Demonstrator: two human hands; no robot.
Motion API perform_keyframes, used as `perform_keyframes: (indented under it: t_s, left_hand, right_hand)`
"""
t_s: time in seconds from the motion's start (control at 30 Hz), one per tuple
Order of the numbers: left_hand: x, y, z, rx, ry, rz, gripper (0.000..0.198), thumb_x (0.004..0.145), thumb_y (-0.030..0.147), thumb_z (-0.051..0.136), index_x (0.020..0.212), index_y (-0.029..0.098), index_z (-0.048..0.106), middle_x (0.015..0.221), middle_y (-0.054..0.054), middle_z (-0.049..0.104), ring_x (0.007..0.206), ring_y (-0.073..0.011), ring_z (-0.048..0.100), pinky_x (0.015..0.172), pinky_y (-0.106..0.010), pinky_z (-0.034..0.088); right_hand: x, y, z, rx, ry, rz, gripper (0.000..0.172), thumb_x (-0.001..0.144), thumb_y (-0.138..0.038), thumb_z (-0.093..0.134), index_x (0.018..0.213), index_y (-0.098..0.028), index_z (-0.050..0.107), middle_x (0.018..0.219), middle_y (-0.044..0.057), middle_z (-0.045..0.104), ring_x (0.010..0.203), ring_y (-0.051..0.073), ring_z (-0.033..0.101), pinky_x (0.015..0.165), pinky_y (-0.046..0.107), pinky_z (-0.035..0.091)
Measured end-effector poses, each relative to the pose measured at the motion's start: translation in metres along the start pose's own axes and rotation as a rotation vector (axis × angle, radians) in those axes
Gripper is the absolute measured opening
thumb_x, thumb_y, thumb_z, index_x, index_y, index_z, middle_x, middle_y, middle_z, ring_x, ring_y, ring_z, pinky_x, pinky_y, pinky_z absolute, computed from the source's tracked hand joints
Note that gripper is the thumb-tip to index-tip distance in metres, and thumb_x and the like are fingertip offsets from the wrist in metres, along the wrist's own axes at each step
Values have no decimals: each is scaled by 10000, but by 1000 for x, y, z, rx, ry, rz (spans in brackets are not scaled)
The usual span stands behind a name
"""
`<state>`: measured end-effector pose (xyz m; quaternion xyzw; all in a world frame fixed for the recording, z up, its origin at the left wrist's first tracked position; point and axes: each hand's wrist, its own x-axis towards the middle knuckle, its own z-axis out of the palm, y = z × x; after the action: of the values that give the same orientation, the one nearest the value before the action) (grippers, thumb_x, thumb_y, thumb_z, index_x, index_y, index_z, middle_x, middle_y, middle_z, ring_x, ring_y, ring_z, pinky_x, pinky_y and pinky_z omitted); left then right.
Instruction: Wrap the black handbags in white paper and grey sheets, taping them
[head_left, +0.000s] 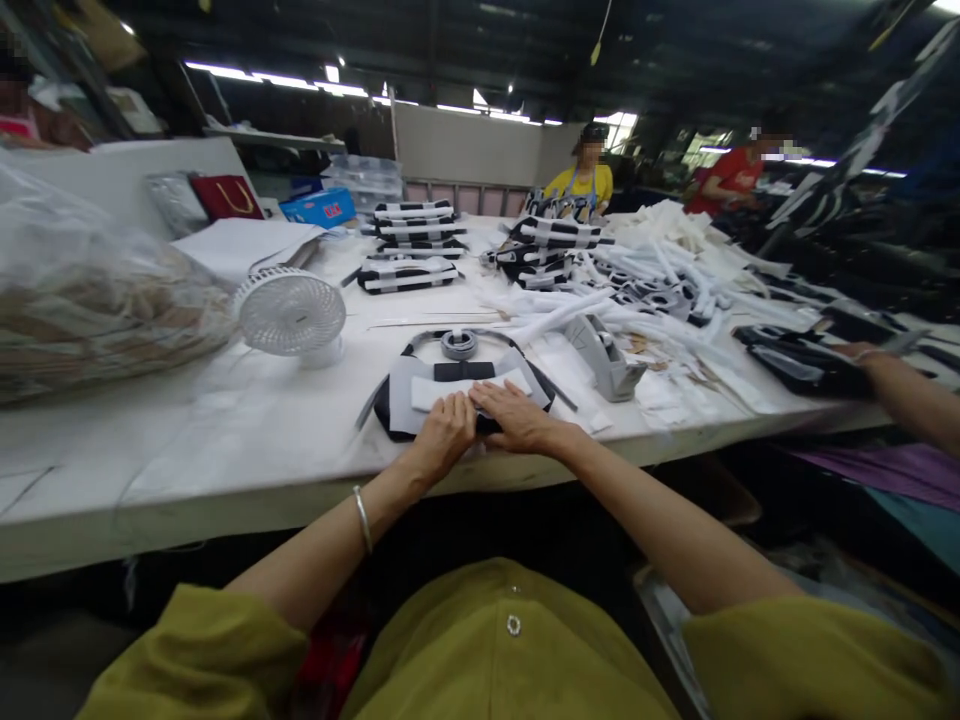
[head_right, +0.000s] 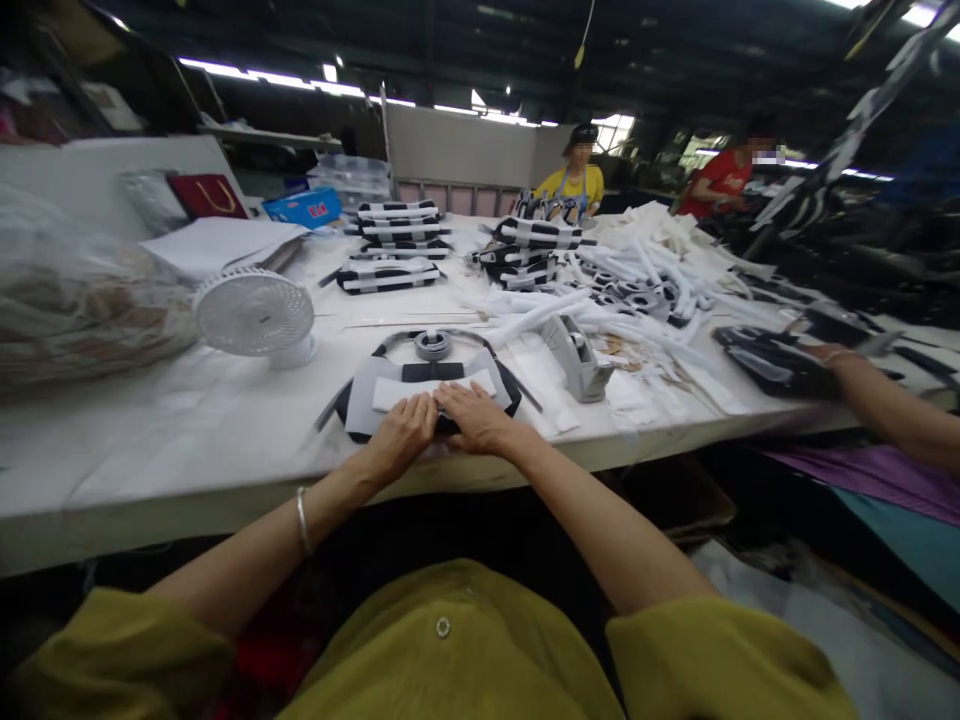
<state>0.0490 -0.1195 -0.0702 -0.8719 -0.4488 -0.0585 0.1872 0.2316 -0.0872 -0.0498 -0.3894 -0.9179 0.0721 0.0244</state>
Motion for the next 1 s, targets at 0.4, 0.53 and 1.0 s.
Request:
perform_keyframes:
  t_s: [0.4,0.53,1.0]
  left_hand:
    - [5,-31,-14,-118,9,107,259,888,51,465,1131,76,551,1018,-132,650,926,-255,653,798,-360,555]
    - [8,-38,-23,-141,-14,112,298,824,45,515,1114,95,558,1011,-112,656,895,-254,657,751,-345,551]
    - [7,-12,17,-36,335,-20,442,888,16,394,1300,16,552,1293,-221,615,1185,-294,598,1028,-447,488]
  right_hand:
    - [-3,-12,14,-209,294,36,664,852,-226,673,1455,-98,427,1499,173,466,1390,313,415,1168,541,280]
    - [3,-10,12,-249,325,36,515,917,-121,507,1428,-89,453,1454,180,511,1345,300,468,1124,522,343]
    - [11,-5,20,-222,431,-50,326,940,-144,442,1229,-67,571,1219,181,645,1130,266,596,984,432,463]
